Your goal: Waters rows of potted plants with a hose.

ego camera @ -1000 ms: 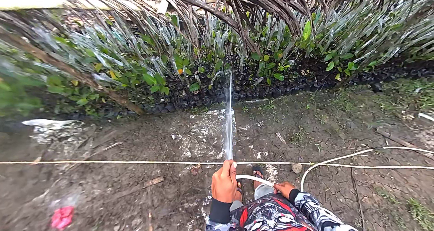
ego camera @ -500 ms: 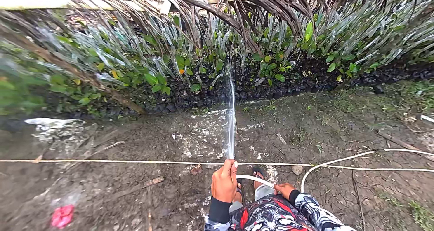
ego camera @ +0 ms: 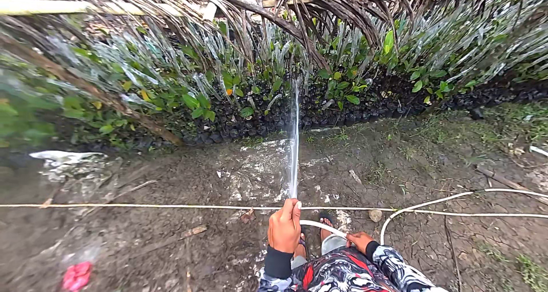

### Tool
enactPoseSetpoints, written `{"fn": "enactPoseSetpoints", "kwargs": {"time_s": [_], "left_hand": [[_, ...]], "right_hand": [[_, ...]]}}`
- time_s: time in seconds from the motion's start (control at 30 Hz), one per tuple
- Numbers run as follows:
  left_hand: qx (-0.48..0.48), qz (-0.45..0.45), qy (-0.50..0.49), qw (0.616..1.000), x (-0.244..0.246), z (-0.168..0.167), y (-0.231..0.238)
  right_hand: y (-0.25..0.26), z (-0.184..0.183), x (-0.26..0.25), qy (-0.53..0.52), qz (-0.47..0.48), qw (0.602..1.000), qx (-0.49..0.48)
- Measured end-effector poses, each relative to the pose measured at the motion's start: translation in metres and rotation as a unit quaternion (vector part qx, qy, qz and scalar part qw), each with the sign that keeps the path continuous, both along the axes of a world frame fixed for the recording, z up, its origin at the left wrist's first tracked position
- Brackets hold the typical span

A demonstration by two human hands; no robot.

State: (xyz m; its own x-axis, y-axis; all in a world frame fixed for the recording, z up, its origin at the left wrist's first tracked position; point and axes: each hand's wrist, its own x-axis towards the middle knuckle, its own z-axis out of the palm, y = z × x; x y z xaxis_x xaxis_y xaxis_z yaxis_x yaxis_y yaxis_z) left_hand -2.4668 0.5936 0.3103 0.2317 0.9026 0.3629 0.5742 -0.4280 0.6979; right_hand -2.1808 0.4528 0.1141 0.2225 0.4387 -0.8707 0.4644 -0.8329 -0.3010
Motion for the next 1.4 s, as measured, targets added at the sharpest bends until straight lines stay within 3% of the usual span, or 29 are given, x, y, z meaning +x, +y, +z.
{"fn": "enactPoseSetpoints", "kwargs": {"time_s": [1.4], "left_hand": [[-0.009,0.048,0.014,0.999,0.002,0.001,-0.001]], "right_hand": [[0.001,-0.006,0.001,0.005,0.005,1.0,0.002]]}}
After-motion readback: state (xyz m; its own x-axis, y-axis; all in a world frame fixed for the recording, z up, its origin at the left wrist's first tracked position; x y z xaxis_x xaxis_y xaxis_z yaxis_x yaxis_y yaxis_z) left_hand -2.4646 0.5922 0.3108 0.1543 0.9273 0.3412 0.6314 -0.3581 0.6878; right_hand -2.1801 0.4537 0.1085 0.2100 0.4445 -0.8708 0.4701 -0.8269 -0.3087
